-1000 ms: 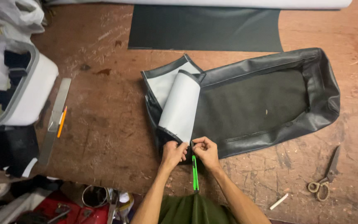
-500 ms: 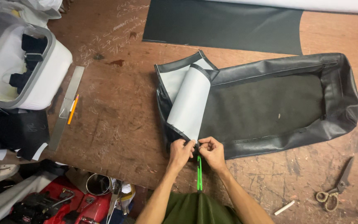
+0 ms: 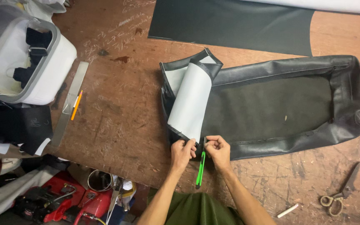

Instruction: The person peels back a layer of fabric from a piece of upholstered furniture using a green utility knife.

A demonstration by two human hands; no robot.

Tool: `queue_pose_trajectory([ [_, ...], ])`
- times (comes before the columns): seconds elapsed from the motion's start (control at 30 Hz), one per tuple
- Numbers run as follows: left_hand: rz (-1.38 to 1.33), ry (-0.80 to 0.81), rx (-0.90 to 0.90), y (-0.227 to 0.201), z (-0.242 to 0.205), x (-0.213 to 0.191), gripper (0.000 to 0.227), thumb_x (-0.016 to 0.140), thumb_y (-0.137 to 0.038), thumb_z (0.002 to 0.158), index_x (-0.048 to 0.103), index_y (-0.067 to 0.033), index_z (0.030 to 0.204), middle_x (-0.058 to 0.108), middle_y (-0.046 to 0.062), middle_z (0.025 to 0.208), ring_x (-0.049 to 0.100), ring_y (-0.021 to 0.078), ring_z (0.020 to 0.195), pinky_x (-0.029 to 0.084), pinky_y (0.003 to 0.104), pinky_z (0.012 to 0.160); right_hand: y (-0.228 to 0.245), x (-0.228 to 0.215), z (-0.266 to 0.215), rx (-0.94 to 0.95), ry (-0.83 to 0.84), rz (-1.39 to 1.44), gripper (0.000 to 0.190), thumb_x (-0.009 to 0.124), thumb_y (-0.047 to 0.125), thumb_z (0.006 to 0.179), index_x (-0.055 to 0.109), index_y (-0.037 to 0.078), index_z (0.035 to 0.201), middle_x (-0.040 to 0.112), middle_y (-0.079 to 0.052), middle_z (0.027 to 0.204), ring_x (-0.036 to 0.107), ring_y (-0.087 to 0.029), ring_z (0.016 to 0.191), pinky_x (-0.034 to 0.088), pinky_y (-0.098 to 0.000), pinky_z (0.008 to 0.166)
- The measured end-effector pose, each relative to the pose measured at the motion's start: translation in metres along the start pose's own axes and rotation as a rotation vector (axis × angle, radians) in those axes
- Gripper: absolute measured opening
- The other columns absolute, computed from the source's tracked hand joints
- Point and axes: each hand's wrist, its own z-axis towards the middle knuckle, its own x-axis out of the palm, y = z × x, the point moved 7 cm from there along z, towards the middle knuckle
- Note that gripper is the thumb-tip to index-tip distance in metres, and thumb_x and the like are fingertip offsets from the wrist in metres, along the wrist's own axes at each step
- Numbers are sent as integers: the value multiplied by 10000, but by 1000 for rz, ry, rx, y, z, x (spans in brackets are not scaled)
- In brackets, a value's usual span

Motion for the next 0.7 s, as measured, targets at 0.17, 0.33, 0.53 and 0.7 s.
queue_pose_trajectory([
  [0.17,54,12,33,1,6,3,279,723,-213,875,679,39,763,678,92,636,607,135,452,441,278,411,3,4,2,-34,-29,46,250,632,-73,824,648,-40,1071,648,-17,759,498,-50,560,369,-214,476],
  [0.33,35,13,49,11,7,1,276,720,-208,886,692,43,777,686,95,645,610,130,466,464,276,430,-14,14,-2,-48,-2,43,214,634,-68,845,627,-39,1056,605,-4,730,489,-44,553,368,-209,479],
  [0.53,-105,-6,75,19,8,-4,290,717,-192,907,666,38,739,662,82,634,579,117,473,449,267,445,-24,10,2,-37,56,40,198,646,-79,841,602,-27,1027,605,-10,715,491,-48,535,381,-209,467],
  [0.7,-143,-15,38,20,12,-7,257,722,-188,894,671,8,736,656,64,624,565,111,461,432,265,437,-21,15,3,-53,61,-6,213,638,-91,823,603,-22,1021,613,-20,719,509,-56,528,399,-208,456],
])
